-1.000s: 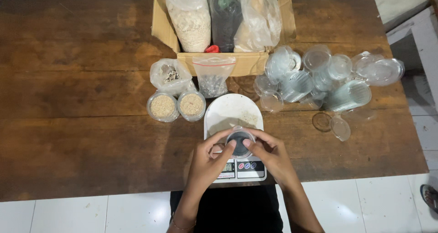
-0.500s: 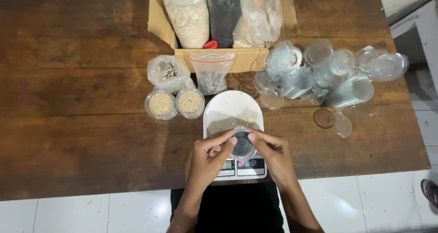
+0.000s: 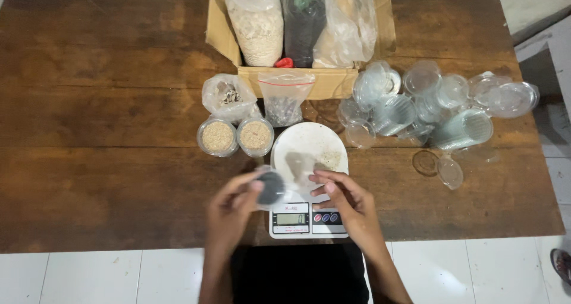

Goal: The person scoops black powder from a bag using a small green spoon and adds it to a scale, then repeats the process with a clear container.

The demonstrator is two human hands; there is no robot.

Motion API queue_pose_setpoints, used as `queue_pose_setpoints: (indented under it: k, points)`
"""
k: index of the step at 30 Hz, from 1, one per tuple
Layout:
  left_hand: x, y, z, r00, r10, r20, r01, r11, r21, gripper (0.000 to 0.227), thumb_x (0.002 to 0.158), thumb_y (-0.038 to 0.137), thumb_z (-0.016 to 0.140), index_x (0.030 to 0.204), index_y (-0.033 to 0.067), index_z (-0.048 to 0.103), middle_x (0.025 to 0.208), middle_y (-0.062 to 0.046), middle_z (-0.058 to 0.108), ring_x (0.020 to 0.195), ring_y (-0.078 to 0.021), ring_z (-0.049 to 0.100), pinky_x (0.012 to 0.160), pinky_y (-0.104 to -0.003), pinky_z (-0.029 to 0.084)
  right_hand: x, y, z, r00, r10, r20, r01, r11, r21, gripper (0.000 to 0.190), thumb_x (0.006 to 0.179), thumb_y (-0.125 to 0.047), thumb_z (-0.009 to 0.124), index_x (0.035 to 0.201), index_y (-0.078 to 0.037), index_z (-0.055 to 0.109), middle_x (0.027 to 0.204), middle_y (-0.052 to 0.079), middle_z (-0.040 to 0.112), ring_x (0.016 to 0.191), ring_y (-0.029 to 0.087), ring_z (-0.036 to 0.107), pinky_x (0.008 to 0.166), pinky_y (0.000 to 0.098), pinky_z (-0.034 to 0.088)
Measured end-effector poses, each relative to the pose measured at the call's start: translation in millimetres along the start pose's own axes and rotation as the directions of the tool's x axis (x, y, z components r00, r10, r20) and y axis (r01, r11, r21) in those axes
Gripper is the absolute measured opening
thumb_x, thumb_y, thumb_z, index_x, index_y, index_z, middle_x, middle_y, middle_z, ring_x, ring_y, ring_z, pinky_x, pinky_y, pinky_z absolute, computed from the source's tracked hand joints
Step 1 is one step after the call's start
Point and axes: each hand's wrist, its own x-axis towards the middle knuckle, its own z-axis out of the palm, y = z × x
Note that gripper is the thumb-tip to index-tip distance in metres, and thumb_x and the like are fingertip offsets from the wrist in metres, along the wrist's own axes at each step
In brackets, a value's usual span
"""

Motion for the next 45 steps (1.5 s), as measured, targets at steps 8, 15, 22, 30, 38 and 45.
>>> queue_pose_setpoints:
  k: [8,15,22,30,38,45]
  points:
    - [15.6,10.4,-43.1,0.973,0.047,-0.226,0.008,0.972,0.237,0.021,0.074,0.018,0.06,0.094,0.0128,0.066,0.094,-0.009,0.06,0.076,-0.02,0.062,0.058,-0.027,0.057,3.1,6.6,-2.0,0.999,-0.022,-0.03,0.021,1.0,-0.012,0.024,0.083,-0.017,0.046,0.088,0.0,0.062,0.092,0.012,0.065,0.072,0.019,0.062,0.056,0.0274,0.056]
    - [26.8,-2.6,-46.0,0.958,0.201,-0.203,-0.06,0.837,0.543,0.02,0.076,0.026,0.058,0.09,0.0166,0.069,0.09,0.0,0.066,0.083,-0.0123,0.06,0.07,-0.024,0.044,2.3,9.9,-2.8,0.998,-0.038,-0.044,0.035,0.998,-0.052,0.023,0.083,-0.017,0.046,0.085,-0.002,0.063,0.088,0.01,0.066,0.07,0.017,0.062,0.061,0.0257,0.054]
    - [33.1,-14.8,-46.0,0.983,0.147,-0.114,-0.077,0.878,0.473,0.031,0.066,0.025,0.067,0.095,0.0152,0.066,0.089,-0.004,0.062,0.083,-0.014,0.056,0.068,-0.024,0.044,0.8,11.1,-5.8,0.994,0.004,-0.107,-0.003,1.0,0.004,0.017,0.078,-0.011,0.056,0.088,0.0,0.065,0.087,0.012,0.065,0.073,0.019,0.062,0.066,0.0288,0.056]
    - [41.0,-23.1,-52.5,0.96,0.21,-0.186,-0.106,0.886,0.451,0.029,0.065,0.021,0.07,0.093,0.0136,0.067,0.093,-0.004,0.056,0.078,-0.0132,0.056,0.067,-0.023,0.047,0.2,15.0,-8.4,0.991,-0.04,-0.124,0.044,0.999,0.027,0.018,0.078,-0.011,0.056,0.085,0.001,0.066,0.085,0.013,0.064,0.071,0.019,0.062,0.068,0.0266,0.056]
    - [40.4,-19.0,-54.3,0.962,0.181,-0.207,-0.057,0.867,0.496,0.035,0.065,0.025,0.069,0.098,0.0158,0.064,0.094,-0.003,0.057,0.072,-0.0134,0.055,0.063,-0.024,0.045,-0.1,20.7,-10.4,0.991,-0.03,-0.132,0.033,0.999,0.015,0.015,0.077,-0.009,0.057,0.084,0.0,0.067,0.085,0.011,0.065,0.068,0.018,0.063,0.069,0.0254,0.053]
    - [14.7,-8.8,-45.7,0.655,0.703,-0.279,-0.462,0.664,0.588,0.01,0.087,0.004,0.062,0.081,-0.0002,0.055,0.081,-0.011,0.056,0.077,-0.02,0.05,0.069,-0.029,0.041,0.7,37.7,-33.5,0.95,-0.105,-0.294,0.12,0.992,0.033,0.009,0.068,-0.004,0.068,0.075,0.001,0.064,0.043,0.001,0.049,0.034,0.008,0.046,0.033,0.0184,0.04]
